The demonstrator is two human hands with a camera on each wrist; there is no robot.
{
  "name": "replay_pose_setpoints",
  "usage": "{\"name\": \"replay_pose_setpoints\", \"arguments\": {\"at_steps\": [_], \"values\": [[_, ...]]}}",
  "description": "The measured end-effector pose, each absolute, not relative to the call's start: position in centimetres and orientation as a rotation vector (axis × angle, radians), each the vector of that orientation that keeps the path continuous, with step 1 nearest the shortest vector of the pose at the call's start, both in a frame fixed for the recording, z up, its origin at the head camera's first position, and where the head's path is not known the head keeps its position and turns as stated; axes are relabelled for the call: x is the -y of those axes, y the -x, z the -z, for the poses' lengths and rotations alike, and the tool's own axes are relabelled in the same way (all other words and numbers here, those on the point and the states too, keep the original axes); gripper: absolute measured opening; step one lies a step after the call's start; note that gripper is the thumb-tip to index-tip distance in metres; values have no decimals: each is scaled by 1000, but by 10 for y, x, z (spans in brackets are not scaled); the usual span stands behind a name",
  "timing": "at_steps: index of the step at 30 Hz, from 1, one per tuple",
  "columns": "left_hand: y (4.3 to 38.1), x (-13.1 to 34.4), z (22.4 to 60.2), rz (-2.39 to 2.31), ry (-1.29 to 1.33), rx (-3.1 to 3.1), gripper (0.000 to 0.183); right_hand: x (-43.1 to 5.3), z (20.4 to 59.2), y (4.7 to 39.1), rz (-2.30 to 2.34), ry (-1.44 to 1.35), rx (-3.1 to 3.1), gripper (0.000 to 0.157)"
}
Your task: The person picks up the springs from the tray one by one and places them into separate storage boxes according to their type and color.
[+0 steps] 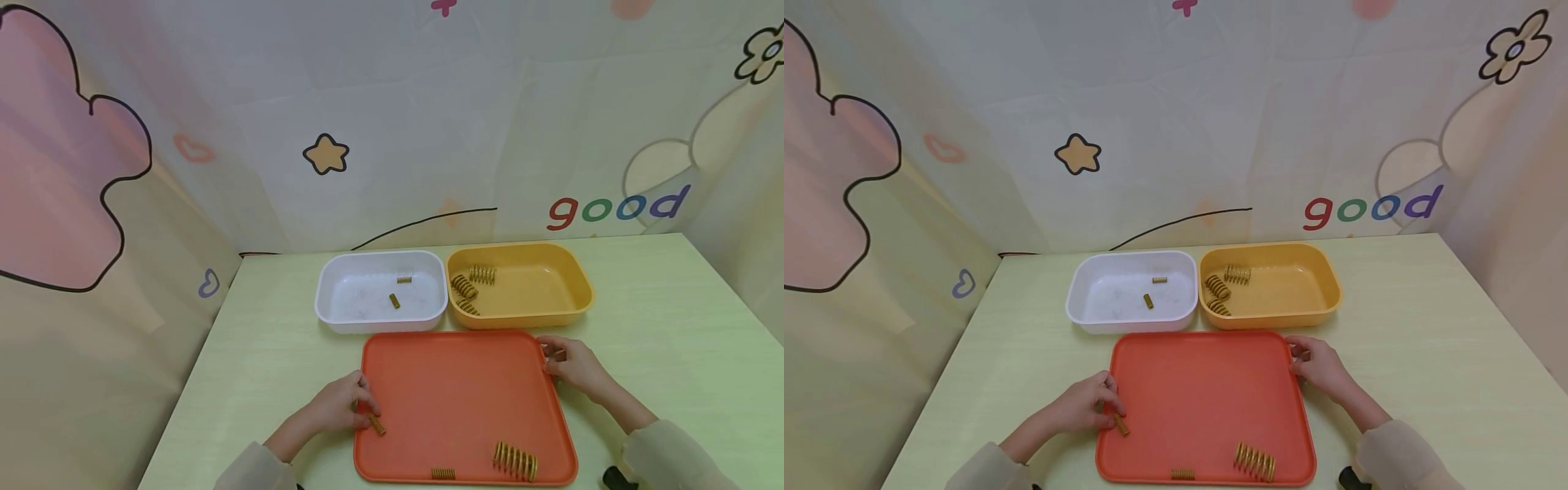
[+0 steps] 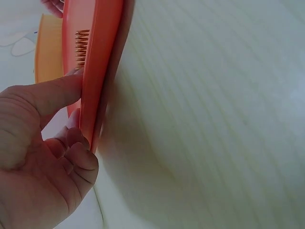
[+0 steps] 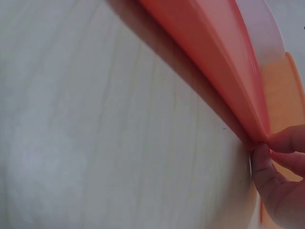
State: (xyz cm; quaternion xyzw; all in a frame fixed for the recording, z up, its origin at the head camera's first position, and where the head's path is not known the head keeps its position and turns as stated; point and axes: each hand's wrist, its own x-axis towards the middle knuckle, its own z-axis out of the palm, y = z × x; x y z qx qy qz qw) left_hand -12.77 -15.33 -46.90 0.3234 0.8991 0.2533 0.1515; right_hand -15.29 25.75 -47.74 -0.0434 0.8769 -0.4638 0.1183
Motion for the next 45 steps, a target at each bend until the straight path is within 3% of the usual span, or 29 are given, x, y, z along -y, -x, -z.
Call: {"name": "replay_pose_setpoints", "arguments": {"at_steps": [22, 45], "values": [[133, 150, 472, -714, -1009, -2600, 9, -257, 476, 154, 1355, 123, -2551, 45], [143, 145, 474, -1030, -766, -2651, 10, -258, 477, 154, 1356, 116, -2551, 44]]}}
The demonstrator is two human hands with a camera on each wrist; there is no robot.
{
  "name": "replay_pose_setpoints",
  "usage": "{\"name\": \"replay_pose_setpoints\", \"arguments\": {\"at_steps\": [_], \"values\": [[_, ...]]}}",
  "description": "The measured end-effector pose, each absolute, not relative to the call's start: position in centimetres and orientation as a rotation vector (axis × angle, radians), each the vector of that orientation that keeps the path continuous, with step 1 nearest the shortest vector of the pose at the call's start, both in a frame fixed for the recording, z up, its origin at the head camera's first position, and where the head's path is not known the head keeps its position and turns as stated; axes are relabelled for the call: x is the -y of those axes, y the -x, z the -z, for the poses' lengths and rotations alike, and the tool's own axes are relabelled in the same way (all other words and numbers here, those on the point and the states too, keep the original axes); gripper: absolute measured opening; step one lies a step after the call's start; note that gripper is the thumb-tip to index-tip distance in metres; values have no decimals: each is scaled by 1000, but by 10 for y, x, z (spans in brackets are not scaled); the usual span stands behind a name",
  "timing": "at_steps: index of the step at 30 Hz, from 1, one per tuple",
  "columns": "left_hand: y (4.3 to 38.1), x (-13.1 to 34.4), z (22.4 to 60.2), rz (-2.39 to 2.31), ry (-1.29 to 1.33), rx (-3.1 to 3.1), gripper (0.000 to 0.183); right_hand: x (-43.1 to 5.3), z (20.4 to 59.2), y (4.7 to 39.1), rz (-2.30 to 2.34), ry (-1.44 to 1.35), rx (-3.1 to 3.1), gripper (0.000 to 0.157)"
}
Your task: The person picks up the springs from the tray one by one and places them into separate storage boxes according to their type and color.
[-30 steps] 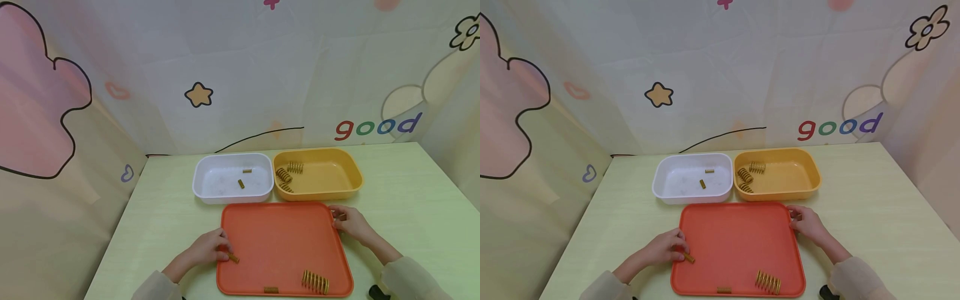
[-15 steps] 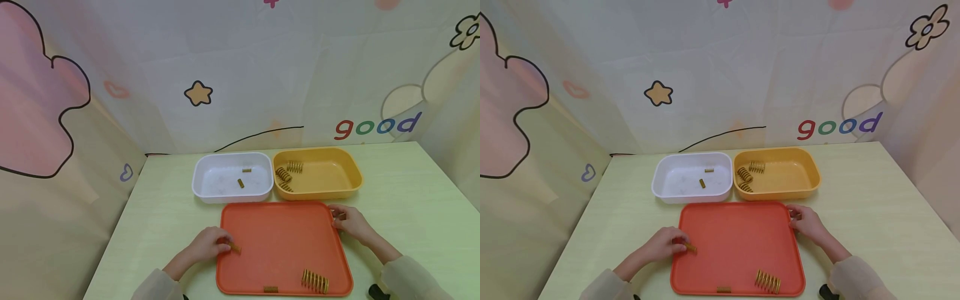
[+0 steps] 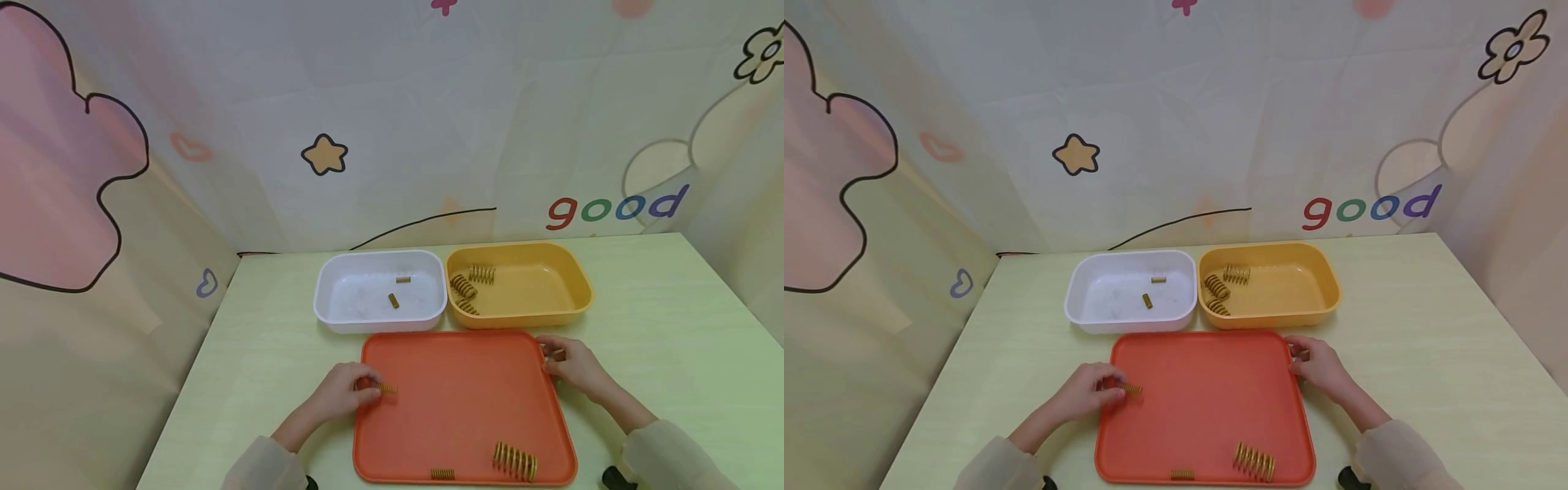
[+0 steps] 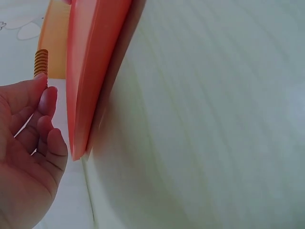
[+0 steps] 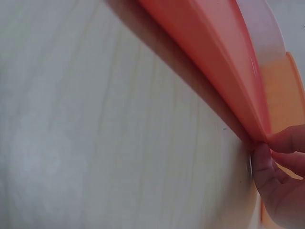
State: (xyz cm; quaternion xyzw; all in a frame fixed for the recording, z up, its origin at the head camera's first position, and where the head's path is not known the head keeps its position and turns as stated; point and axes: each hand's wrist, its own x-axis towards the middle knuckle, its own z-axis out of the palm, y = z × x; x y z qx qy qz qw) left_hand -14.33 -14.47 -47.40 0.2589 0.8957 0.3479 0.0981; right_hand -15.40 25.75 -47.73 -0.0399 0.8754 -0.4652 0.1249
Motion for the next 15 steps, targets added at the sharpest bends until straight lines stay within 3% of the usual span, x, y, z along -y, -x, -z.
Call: {"name": "replay_pose_setpoints", "arguments": {"at_steps": [15], "values": [[148, 138, 469, -1182, -657, -2694, 9, -257, 477, 153, 1324, 122, -2574, 44]]}}
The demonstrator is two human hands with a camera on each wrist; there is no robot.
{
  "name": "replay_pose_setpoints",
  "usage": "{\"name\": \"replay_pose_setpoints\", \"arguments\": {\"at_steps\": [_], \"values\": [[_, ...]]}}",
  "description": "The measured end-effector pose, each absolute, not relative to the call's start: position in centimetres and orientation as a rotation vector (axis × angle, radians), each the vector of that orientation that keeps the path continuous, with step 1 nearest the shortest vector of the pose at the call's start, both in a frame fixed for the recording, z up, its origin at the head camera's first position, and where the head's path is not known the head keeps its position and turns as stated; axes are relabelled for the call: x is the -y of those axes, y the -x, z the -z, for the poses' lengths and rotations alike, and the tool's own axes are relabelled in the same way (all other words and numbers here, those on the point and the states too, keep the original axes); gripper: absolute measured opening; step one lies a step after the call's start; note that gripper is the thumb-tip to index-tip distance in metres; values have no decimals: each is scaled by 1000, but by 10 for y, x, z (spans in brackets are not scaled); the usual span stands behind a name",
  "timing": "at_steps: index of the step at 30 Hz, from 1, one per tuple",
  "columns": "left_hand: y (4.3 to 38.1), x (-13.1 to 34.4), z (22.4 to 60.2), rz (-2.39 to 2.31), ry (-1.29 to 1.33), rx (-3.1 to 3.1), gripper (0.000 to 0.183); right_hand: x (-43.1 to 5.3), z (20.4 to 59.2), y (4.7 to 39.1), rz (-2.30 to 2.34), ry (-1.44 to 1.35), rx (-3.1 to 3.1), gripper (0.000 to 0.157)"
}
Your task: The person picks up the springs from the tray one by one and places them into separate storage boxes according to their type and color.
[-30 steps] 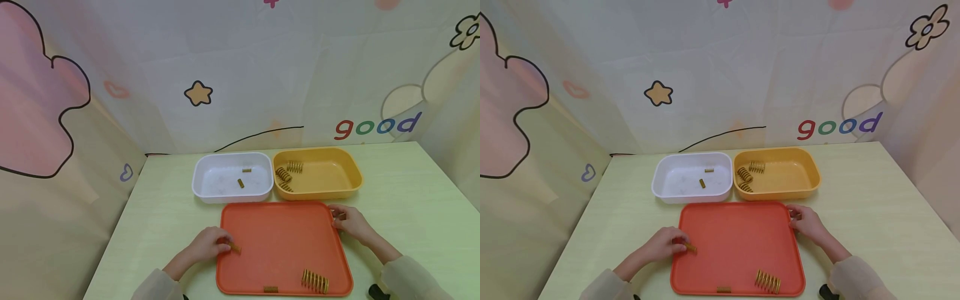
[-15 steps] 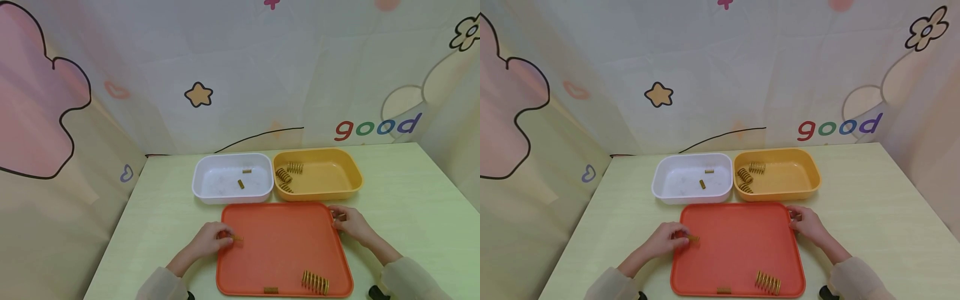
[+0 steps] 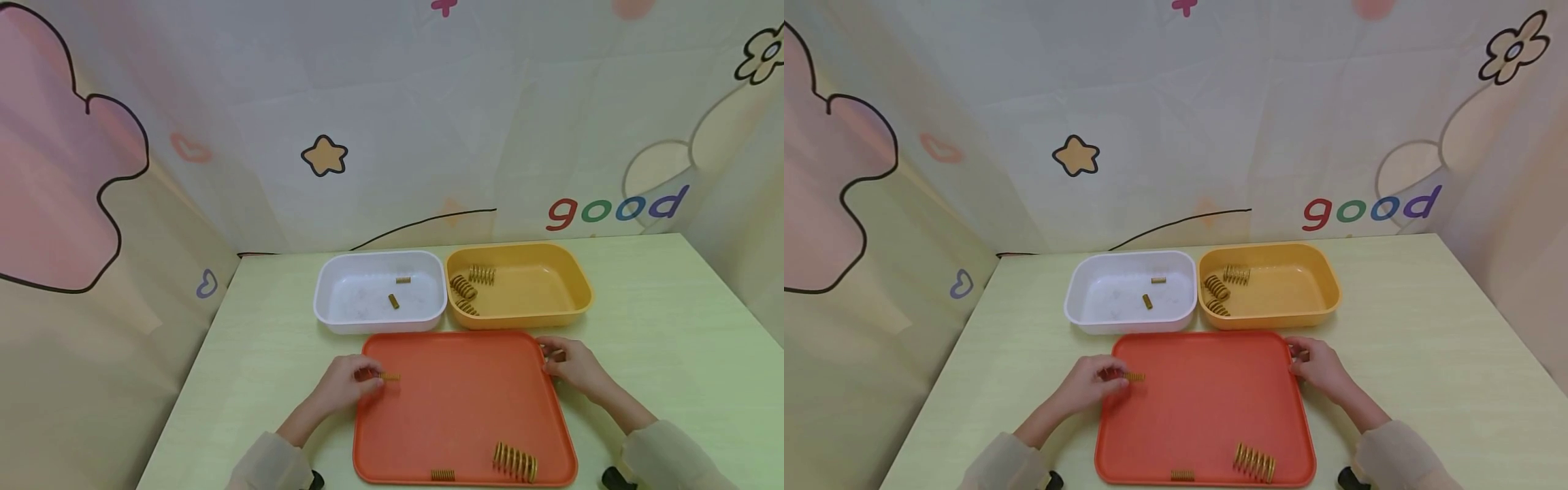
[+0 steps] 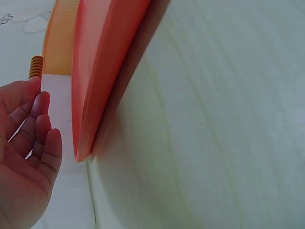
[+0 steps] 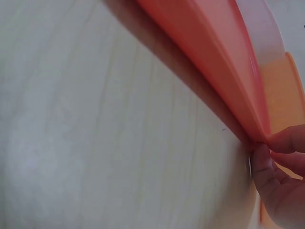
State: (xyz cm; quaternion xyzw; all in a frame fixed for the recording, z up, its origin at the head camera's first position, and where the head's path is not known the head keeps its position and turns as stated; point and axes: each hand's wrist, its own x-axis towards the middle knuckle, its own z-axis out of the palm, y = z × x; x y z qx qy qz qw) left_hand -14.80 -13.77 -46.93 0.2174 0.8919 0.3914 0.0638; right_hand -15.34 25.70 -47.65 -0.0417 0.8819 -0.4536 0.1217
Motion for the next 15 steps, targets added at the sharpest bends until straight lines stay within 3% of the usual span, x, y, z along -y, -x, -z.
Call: {"name": "replay_pose_setpoints", "arguments": {"at_steps": [15], "values": [[162, 136, 459, -1380, -564, -2689, 9, -257, 477, 153, 1356, 125, -2551, 45]]}}
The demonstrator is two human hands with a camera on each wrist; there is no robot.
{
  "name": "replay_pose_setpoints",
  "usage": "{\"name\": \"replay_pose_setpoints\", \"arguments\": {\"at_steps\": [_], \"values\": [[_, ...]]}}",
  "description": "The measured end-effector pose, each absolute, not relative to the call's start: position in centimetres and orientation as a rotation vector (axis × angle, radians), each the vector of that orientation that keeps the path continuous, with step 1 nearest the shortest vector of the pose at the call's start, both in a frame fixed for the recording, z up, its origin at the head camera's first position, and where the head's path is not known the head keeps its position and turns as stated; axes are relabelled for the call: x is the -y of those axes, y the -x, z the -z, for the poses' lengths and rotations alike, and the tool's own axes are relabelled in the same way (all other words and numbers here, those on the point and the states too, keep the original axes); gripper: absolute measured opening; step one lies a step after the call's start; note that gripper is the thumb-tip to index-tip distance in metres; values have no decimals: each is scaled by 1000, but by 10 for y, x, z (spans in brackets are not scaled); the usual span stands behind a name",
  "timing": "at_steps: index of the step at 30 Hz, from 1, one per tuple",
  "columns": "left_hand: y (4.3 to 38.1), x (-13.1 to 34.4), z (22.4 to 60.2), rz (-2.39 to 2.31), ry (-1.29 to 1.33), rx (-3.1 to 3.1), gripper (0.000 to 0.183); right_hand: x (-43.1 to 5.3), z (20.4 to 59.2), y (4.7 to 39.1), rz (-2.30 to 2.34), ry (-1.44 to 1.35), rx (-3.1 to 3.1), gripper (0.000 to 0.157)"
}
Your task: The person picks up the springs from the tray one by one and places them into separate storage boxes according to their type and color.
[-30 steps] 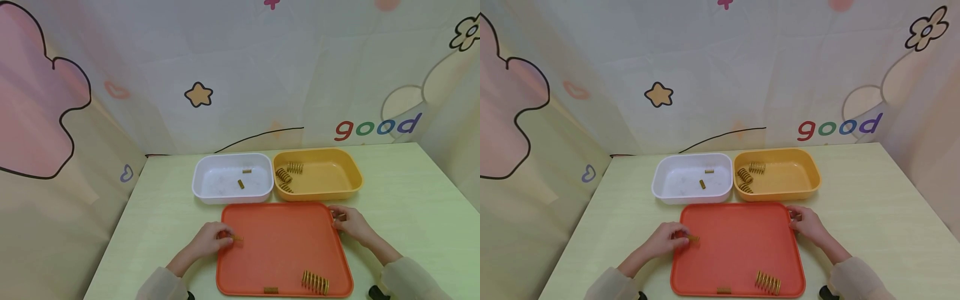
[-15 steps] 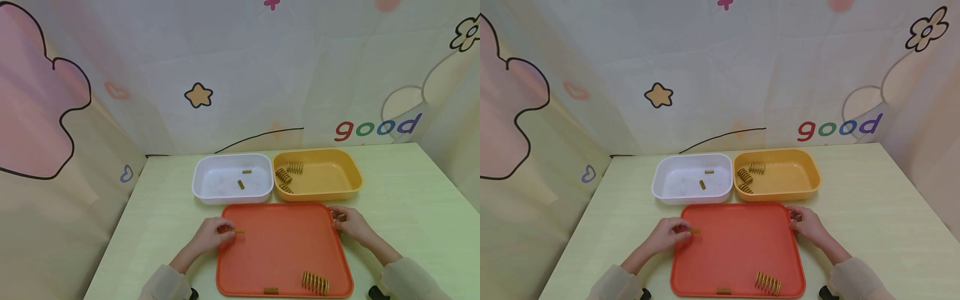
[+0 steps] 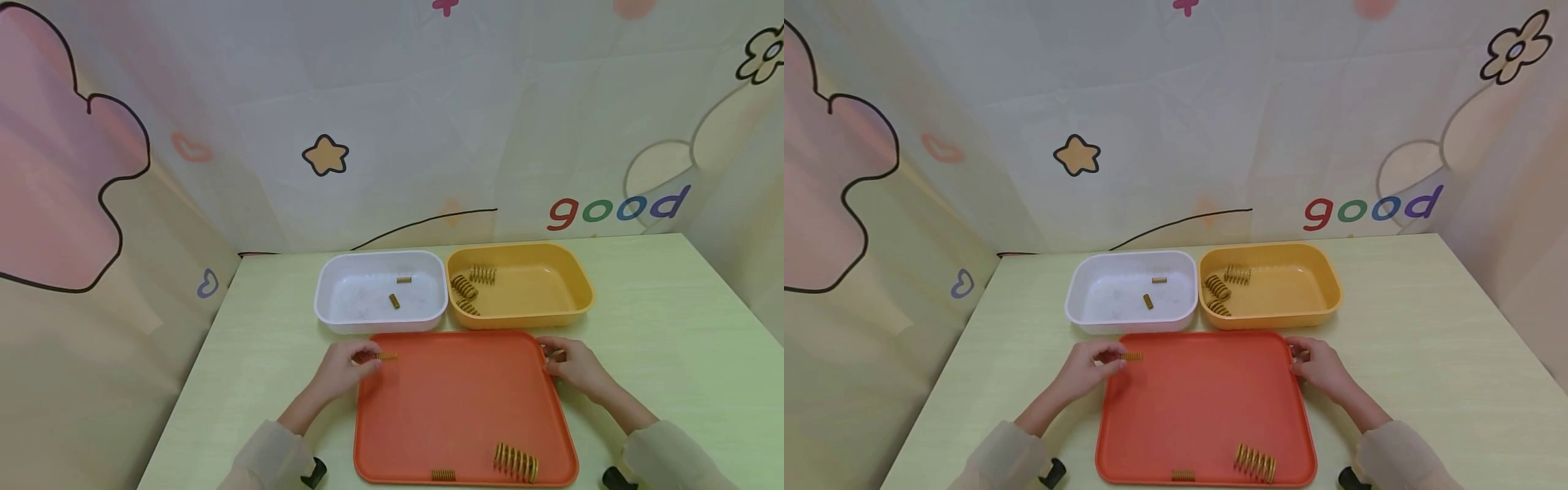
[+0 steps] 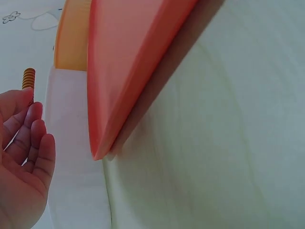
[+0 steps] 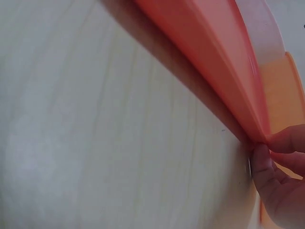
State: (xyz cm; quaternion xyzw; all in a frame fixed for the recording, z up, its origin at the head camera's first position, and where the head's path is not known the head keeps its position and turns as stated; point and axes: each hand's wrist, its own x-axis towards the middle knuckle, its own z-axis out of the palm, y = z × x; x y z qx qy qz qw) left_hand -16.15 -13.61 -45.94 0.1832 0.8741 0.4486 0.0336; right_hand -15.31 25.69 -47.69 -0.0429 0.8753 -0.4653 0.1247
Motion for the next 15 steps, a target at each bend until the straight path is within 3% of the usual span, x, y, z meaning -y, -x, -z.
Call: {"name": "replay_pose_setpoints", "arguments": {"at_steps": [15], "values": [[175, 139, 461, -1439, -492, -2740, 12, -257, 478, 155, 1320, 129, -2586, 44]]}}
